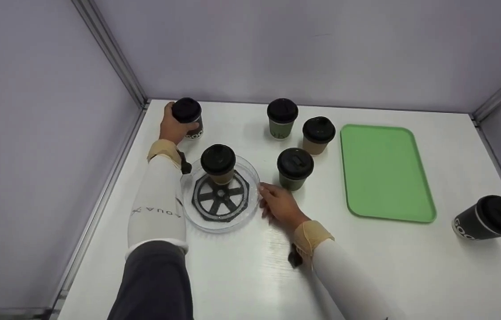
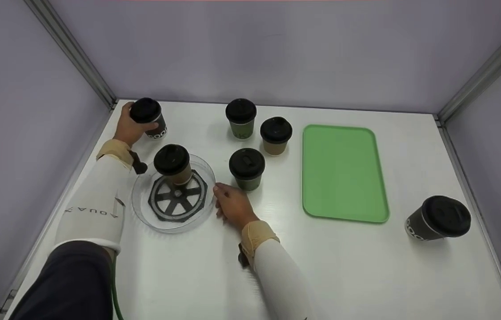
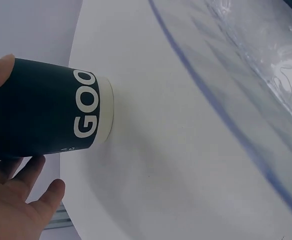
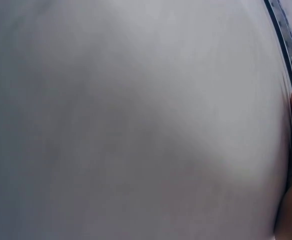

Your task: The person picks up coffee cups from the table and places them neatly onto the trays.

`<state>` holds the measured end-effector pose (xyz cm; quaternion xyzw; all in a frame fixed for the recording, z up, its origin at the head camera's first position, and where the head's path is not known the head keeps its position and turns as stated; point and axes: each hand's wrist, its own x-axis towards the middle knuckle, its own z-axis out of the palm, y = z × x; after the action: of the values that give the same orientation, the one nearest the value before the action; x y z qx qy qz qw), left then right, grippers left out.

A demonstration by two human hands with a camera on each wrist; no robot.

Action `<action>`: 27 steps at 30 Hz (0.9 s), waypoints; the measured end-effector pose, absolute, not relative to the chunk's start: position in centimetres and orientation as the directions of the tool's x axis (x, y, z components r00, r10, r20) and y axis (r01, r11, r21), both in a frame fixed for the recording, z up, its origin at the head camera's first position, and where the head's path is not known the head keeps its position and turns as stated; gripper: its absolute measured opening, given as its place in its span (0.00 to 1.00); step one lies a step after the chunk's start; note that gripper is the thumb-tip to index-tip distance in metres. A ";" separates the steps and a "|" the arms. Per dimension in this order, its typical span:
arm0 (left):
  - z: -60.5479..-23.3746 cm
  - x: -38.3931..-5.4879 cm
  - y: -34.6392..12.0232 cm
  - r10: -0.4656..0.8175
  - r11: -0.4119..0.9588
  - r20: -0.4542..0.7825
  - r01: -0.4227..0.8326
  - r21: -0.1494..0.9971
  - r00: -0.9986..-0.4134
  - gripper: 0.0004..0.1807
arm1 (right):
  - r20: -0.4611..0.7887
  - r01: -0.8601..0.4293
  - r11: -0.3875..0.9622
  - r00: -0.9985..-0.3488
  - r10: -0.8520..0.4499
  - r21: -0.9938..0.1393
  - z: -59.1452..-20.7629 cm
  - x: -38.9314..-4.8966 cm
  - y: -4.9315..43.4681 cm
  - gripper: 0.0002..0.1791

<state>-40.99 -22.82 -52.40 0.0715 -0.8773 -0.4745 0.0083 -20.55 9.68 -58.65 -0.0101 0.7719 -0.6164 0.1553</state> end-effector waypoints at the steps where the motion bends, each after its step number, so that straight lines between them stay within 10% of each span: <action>1: -52.5 -41.0 -22.8 -0.133 0.545 -0.053 -0.117 0.830 -0.990 0.59 | -0.228 0.177 0.240 -0.951 -0.207 -0.955 -58.6 -20.5 9.7 0.27; 27: -49.2 -38.1 -24.8 -0.084 0.596 0.245 0.148 0.789 -0.966 0.56 | -0.219 0.171 0.239 -0.957 -0.192 -0.956 -59.2 -20.8 9.2 0.25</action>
<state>-38.09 -24.77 -49.22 -0.0181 -0.8838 -0.4493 0.1296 -20.84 9.19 -59.17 -0.0066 0.7732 -0.6169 0.1472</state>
